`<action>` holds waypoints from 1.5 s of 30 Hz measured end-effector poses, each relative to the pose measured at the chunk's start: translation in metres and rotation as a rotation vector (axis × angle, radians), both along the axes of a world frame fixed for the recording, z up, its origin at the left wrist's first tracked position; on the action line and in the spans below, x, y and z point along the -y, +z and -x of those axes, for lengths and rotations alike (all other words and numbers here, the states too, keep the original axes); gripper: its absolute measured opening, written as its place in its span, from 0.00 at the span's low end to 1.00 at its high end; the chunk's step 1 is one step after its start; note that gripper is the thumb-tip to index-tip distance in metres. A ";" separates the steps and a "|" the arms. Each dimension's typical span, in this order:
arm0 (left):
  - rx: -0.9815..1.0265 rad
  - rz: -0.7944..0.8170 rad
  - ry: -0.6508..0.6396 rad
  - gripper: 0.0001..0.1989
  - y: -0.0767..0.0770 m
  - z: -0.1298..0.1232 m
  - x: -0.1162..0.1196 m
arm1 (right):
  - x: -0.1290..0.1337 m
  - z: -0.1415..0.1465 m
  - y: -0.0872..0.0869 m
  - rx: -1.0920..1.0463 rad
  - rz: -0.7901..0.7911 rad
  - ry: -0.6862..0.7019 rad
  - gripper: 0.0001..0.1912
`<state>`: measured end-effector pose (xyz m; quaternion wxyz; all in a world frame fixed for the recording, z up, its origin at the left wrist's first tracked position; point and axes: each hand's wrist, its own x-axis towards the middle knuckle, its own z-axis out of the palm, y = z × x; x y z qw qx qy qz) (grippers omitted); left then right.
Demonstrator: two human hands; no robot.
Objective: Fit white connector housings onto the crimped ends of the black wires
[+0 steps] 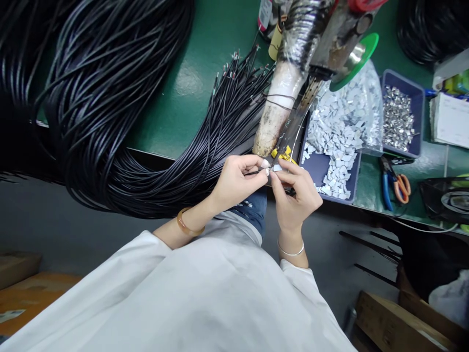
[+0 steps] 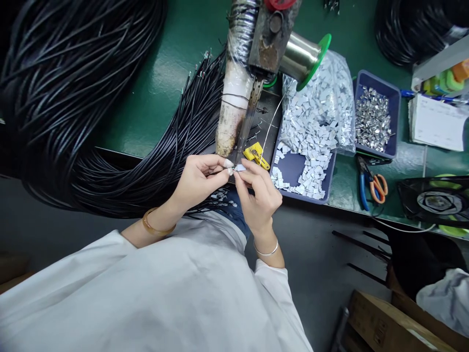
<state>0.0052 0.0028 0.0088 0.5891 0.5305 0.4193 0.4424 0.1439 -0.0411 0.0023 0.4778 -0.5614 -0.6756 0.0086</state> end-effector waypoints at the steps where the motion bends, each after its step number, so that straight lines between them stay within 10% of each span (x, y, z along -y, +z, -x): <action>1: 0.008 0.010 -0.006 0.03 0.001 0.000 0.000 | 0.001 0.000 0.000 0.009 -0.003 0.006 0.04; 8: 0.071 0.123 -0.051 0.04 -0.006 0.002 -0.005 | 0.007 -0.003 -0.003 -0.068 -0.030 -0.045 0.02; 13: 0.063 0.137 -0.082 0.04 -0.006 0.002 -0.002 | 0.007 -0.011 0.005 -0.313 -0.398 -0.101 0.07; 21: 0.067 0.103 -0.093 0.08 -0.002 0.004 0.002 | 0.014 -0.005 -0.004 -0.087 0.000 -0.014 0.06; 45: -0.028 -0.024 -0.094 0.06 -0.007 0.001 0.000 | 0.009 -0.001 -0.007 -0.061 0.013 -0.017 0.03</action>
